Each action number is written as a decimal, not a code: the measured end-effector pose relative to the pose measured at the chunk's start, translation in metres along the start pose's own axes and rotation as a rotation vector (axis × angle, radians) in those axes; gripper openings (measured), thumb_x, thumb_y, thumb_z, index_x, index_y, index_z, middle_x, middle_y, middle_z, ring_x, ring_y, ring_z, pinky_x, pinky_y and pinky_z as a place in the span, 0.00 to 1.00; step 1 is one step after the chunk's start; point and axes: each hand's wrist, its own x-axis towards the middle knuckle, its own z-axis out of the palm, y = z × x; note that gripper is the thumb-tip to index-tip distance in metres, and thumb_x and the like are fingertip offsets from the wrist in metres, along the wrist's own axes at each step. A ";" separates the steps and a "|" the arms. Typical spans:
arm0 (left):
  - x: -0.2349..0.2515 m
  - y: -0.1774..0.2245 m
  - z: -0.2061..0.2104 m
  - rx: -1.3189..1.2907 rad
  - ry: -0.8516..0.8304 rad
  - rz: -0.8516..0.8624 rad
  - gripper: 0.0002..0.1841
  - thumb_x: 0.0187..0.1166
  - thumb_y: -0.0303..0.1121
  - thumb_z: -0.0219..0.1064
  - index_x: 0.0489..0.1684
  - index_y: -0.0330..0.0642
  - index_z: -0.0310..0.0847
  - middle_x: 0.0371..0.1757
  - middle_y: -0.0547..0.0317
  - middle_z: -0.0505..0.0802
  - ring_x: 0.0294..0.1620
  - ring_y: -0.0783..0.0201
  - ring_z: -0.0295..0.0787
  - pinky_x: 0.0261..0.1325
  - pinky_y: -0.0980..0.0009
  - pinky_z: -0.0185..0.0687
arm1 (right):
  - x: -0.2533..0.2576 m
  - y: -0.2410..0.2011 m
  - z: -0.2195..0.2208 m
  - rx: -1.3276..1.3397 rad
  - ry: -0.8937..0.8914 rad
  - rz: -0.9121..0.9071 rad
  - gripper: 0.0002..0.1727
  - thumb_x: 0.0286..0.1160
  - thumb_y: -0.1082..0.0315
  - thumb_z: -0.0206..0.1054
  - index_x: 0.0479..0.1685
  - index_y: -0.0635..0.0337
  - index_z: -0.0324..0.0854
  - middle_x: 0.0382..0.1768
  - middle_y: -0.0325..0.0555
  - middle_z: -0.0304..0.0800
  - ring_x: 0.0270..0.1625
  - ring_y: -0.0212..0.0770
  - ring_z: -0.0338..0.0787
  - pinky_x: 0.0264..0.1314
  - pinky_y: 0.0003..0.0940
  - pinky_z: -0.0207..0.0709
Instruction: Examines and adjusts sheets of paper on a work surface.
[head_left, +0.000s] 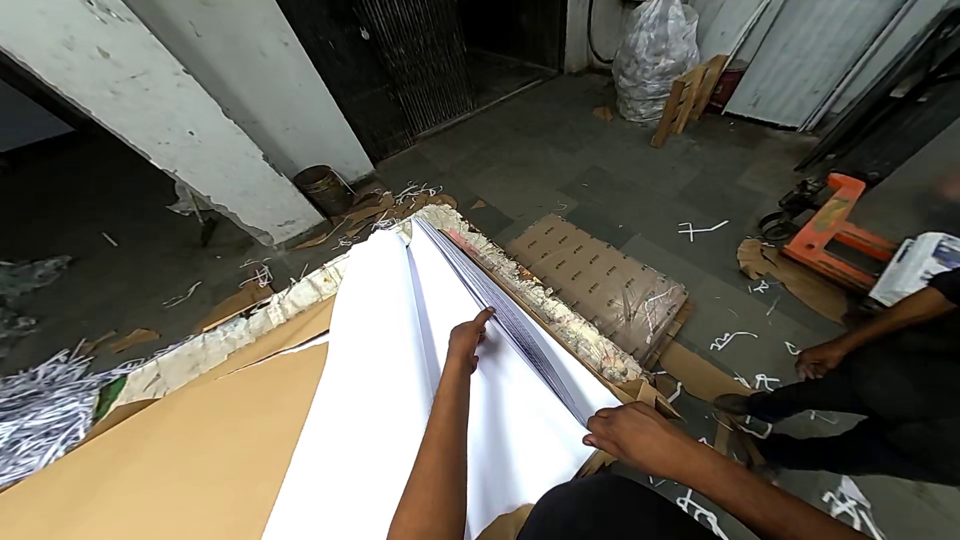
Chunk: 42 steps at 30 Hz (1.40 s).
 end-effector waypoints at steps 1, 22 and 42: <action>0.000 0.000 0.000 0.002 0.002 0.001 0.38 0.69 0.63 0.75 0.62 0.36 0.84 0.64 0.43 0.88 0.67 0.45 0.80 0.63 0.36 0.72 | 0.000 0.000 0.000 -0.001 0.004 -0.003 0.30 0.94 0.42 0.42 0.37 0.55 0.79 0.31 0.47 0.83 0.34 0.50 0.89 0.34 0.51 0.81; -0.003 0.005 0.002 0.023 0.017 -0.007 0.35 0.73 0.60 0.73 0.63 0.35 0.82 0.65 0.42 0.87 0.67 0.44 0.80 0.63 0.34 0.71 | 0.000 0.000 -0.001 -0.008 0.001 -0.012 0.29 0.95 0.43 0.42 0.37 0.55 0.78 0.31 0.47 0.83 0.35 0.50 0.88 0.34 0.51 0.81; -0.003 -0.011 0.002 -0.009 0.149 0.187 0.19 0.80 0.44 0.70 0.36 0.31 0.81 0.39 0.40 0.89 0.38 0.48 0.88 0.42 0.45 0.85 | 0.002 -0.003 -0.006 0.027 -0.004 0.128 0.31 0.93 0.39 0.41 0.38 0.55 0.79 0.31 0.48 0.85 0.35 0.52 0.90 0.34 0.54 0.81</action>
